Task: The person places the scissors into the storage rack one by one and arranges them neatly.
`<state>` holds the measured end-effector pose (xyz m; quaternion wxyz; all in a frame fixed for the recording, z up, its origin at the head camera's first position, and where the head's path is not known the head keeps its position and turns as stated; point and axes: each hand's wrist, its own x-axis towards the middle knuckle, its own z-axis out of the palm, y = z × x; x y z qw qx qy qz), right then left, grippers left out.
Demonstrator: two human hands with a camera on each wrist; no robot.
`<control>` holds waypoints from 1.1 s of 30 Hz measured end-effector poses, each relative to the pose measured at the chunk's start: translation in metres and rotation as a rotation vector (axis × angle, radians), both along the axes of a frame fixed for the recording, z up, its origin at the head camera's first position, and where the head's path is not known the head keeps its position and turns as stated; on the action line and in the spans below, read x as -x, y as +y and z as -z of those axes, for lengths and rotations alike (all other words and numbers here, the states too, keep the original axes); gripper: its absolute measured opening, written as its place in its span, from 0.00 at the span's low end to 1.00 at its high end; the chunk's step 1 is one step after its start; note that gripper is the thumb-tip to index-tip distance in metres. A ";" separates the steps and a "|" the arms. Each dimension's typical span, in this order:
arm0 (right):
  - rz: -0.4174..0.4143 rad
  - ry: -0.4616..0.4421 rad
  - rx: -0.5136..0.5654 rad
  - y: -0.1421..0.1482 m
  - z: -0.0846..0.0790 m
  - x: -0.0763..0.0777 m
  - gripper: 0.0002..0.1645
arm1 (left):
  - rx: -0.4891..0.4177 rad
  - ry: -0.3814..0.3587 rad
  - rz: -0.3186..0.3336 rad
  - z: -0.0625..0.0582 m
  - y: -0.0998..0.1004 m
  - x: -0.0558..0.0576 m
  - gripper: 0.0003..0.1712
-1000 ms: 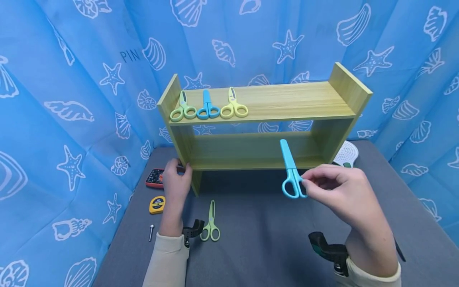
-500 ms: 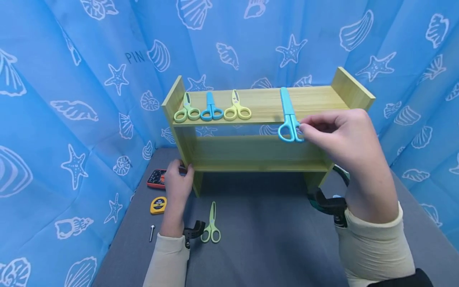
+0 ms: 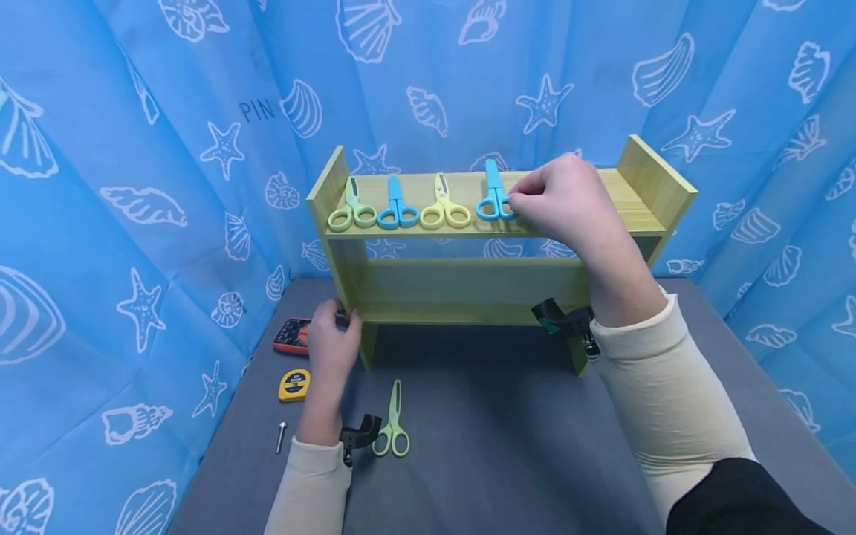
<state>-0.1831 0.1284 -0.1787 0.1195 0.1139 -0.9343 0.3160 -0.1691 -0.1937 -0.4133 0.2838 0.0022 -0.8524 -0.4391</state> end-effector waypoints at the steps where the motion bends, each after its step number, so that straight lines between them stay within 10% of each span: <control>1: -0.004 -0.005 -0.009 -0.002 0.001 0.001 0.16 | 0.002 -0.004 0.000 0.000 0.000 0.000 0.08; 13: 0.009 -0.007 -0.026 -0.004 0.008 -0.007 0.18 | 0.000 0.006 0.008 0.002 -0.001 0.000 0.08; 33: 0.086 0.280 0.146 0.023 0.029 -0.079 0.15 | -0.010 0.009 0.003 0.001 0.000 0.001 0.08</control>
